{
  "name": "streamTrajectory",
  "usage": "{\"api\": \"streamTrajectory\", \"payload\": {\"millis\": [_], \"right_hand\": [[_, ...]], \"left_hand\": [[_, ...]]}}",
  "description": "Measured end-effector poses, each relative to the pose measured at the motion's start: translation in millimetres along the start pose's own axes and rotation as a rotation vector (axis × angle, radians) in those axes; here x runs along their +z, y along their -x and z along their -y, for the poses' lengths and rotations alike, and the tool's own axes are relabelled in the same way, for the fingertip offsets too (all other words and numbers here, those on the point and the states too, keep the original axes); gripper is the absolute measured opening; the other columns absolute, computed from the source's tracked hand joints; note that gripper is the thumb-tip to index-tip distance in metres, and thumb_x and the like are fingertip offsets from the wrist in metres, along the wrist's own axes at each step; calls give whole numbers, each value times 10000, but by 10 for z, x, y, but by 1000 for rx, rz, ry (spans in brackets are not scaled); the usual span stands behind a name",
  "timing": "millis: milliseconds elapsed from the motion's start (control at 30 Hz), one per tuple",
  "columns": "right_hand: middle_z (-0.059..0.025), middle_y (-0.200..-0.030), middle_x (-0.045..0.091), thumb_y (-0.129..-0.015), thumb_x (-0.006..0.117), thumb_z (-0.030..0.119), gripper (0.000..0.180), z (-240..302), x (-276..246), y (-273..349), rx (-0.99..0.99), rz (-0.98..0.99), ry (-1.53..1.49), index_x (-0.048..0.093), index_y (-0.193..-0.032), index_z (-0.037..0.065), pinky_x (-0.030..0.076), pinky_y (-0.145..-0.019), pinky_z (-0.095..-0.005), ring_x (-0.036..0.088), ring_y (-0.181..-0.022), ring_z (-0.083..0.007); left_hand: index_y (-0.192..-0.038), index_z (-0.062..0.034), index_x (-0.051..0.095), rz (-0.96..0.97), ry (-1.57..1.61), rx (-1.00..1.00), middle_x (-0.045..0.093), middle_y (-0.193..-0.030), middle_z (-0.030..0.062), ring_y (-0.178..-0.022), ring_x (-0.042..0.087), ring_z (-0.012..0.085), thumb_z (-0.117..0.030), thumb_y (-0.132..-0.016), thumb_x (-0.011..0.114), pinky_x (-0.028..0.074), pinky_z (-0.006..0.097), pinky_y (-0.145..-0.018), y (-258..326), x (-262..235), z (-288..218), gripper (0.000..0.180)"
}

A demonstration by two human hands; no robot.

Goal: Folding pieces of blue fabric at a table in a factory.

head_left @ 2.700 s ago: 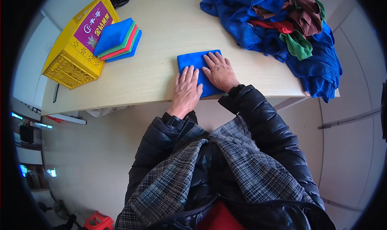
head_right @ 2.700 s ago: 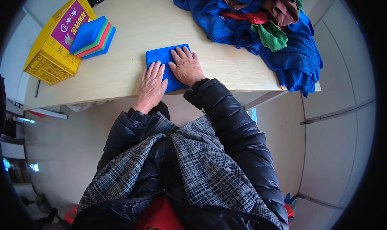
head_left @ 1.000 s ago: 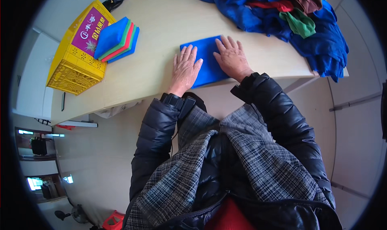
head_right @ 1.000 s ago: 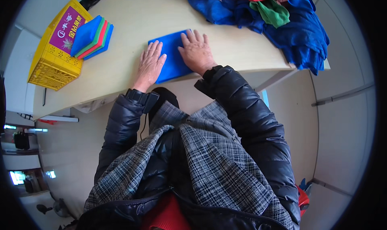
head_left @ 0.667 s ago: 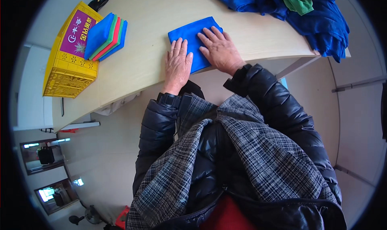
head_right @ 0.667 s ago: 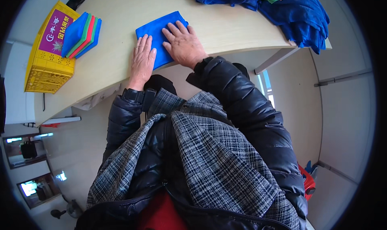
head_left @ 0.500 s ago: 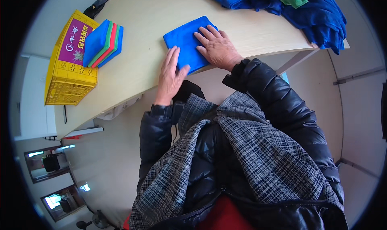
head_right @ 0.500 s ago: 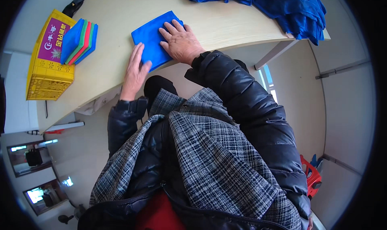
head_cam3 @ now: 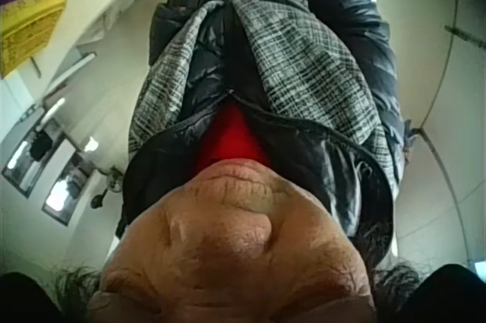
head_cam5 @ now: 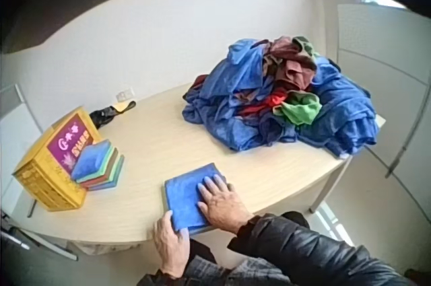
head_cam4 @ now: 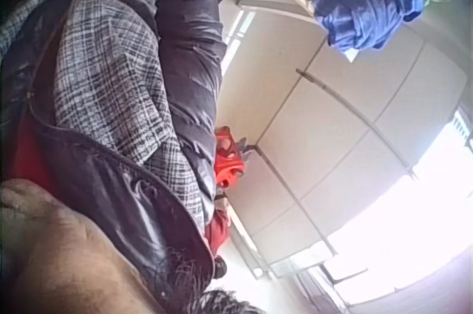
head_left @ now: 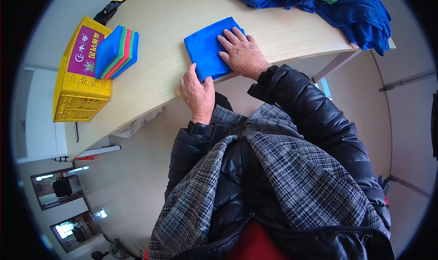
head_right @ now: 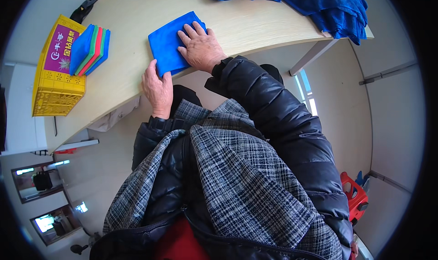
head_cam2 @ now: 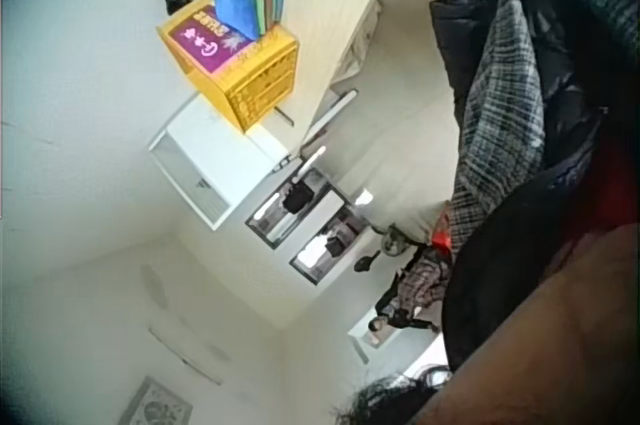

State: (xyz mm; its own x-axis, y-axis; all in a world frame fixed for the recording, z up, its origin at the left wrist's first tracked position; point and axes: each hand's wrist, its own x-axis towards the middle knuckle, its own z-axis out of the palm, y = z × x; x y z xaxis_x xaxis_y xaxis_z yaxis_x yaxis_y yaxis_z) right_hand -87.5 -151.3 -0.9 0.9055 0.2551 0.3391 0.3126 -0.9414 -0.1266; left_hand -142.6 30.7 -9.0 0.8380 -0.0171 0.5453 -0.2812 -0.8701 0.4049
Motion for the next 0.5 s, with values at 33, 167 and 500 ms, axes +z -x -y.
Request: {"api": "streamTrajectory", "payload": {"millis": [33,167,500], "right_hand": [[-120,-1586,374,-1055,377,469,577,9,-2,0,4,5,2,424,-1516,125,281,-1181,-502,307,-1478,-343],[-122,-1589,368,-1056,372,469,579,12,-18,-8,28,17,-19,421,-1518,124,282,-1179,-508,299,-1483,-342],[-127,-1580,379,-1047,395,458,578,14,-11,21,19,-20,-32,431,-1509,114,294,-1159,-523,312,-1473,-346]], "left_hand": [[-1268,-36,548,-41,-13,-18,637,-1163,195,-1080,571,384,-127,-839,659,446,489,-934,-9,23,-20,452],[-1278,-34,532,-51,-17,-36,629,-1176,216,-1072,587,394,-91,-826,630,451,498,-932,-96,84,-36,466],[-1230,-46,538,-32,44,-39,631,-1124,209,-1014,621,417,-9,-768,632,497,502,-867,-50,3,-85,473]]}}
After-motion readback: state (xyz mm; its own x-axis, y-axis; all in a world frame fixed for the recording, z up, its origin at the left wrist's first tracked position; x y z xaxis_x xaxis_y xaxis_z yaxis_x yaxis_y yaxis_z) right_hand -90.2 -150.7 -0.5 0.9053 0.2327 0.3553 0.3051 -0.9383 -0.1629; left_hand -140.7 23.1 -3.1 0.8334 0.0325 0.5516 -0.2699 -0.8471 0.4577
